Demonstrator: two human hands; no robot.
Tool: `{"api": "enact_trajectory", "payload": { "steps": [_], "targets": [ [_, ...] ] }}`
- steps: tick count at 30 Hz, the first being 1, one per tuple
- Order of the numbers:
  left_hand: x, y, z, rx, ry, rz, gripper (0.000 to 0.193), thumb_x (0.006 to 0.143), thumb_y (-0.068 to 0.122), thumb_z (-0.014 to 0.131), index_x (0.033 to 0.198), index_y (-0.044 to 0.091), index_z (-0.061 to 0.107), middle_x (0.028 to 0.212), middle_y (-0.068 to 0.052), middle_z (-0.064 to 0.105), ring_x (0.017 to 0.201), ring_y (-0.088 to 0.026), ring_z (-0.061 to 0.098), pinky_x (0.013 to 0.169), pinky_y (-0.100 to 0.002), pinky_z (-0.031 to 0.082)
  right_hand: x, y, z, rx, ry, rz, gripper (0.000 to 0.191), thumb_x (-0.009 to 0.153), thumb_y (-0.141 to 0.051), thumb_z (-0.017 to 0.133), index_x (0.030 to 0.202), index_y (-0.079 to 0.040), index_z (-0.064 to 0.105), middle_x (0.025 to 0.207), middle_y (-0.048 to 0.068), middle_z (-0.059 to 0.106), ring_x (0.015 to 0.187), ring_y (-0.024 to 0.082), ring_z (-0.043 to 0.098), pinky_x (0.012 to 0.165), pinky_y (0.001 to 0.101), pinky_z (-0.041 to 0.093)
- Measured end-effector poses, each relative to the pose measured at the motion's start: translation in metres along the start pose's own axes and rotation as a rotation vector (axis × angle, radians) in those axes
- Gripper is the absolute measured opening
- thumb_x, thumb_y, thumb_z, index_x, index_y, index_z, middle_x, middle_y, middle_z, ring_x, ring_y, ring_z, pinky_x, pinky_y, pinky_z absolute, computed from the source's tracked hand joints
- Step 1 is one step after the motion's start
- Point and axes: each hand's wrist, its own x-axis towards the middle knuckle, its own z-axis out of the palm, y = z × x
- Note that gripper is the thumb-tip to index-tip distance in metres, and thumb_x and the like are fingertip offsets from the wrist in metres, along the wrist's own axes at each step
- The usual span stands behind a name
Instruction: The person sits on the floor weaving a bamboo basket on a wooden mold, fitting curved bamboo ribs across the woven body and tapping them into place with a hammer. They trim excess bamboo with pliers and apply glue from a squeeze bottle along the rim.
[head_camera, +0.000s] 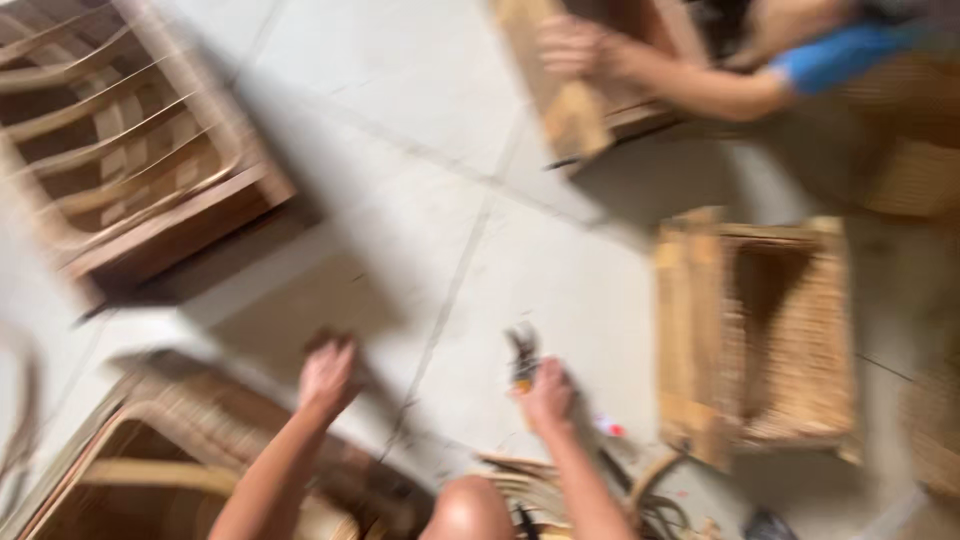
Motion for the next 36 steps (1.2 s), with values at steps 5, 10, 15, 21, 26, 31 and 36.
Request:
{"api": "enact_trajectory", "payload": {
  "steps": [5,10,15,21,26,31,36],
  "targets": [
    [0.012,-0.027,0.006,0.202,-0.3,-0.131,0.09,0.06,0.062,0.089,0.131,0.018,0.056,0.124,-0.015,0.059,0.115,-0.032,0.059,0.092,-0.047,0.053,0.011,-0.022,0.009,-0.075,-0.172,0.043,0.113,0.068,-0.065,0.085,0.147,0.004,0.042,0.15,0.023,0.047,0.138,0.037,0.047,0.108,0.047,0.049],
    [-0.018,-0.078,-0.008,-0.185,-0.269,0.097,0.067,0.09,0.055,0.069,0.138,0.009,0.059,0.133,-0.019,0.064,0.123,-0.036,0.06,0.104,-0.047,0.05,-0.021,-0.046,0.021,0.082,-0.042,0.015,0.128,0.071,-0.063,0.083,0.159,0.009,0.023,0.162,0.03,0.026,0.149,0.041,0.029,0.116,0.0509,0.032],
    [-0.117,-0.179,-0.08,-0.244,-0.017,0.305,0.043,0.103,0.026,0.064,0.141,0.008,0.059,0.147,-0.015,0.059,0.134,-0.027,0.059,0.116,-0.04,0.043,-0.138,-0.039,0.094,0.611,0.274,-0.196,0.078,0.096,-0.043,0.071,0.155,0.003,0.05,0.148,0.026,0.056,0.142,0.034,0.053,0.12,0.0441,0.043],
    [-0.242,-0.269,-0.12,0.064,-0.248,-0.343,0.083,0.093,0.053,0.072,0.153,0.005,0.038,0.115,-0.021,0.066,0.094,-0.03,0.069,0.08,-0.042,0.059,-0.274,-0.059,0.178,0.575,-0.389,-0.077,0.082,0.086,-0.029,0.081,0.152,0.001,0.042,0.144,0.022,0.054,0.124,0.025,0.057,0.102,0.0387,0.045],
    [-0.284,-0.296,-0.074,-0.082,0.126,-0.381,0.043,0.091,0.036,0.076,0.111,0.002,0.06,0.089,-0.021,0.07,0.078,-0.038,0.069,0.072,-0.051,0.056,-0.297,-0.114,0.164,0.613,-0.605,-0.05,0.055,0.097,-0.026,0.077,0.141,0.002,0.061,0.119,0.034,0.063,0.11,0.055,0.053,0.091,0.0595,0.05],
    [-0.329,-0.309,-0.047,-0.062,0.175,-0.437,0.042,0.088,0.03,0.085,0.102,0.001,0.058,0.084,-0.025,0.066,0.078,-0.046,0.065,0.068,-0.056,0.049,-0.302,-0.139,0.131,1.25,-0.592,-0.267,0.059,0.098,-0.028,0.062,0.147,0.003,0.048,0.141,0.011,0.061,0.129,0.018,0.055,0.111,0.0334,0.041],
    [-0.403,-0.305,-0.016,-0.052,0.156,-0.624,0.04,0.096,0.03,0.083,0.095,-0.002,0.057,0.077,-0.024,0.066,0.078,-0.046,0.065,0.074,-0.056,0.051,-0.253,-0.125,0.117,1.395,-0.594,-0.137,0.061,0.105,-0.034,0.054,0.157,-0.008,0.034,0.157,0.002,0.043,0.144,0.009,0.042,0.117,0.0315,0.037]
  ]
}}
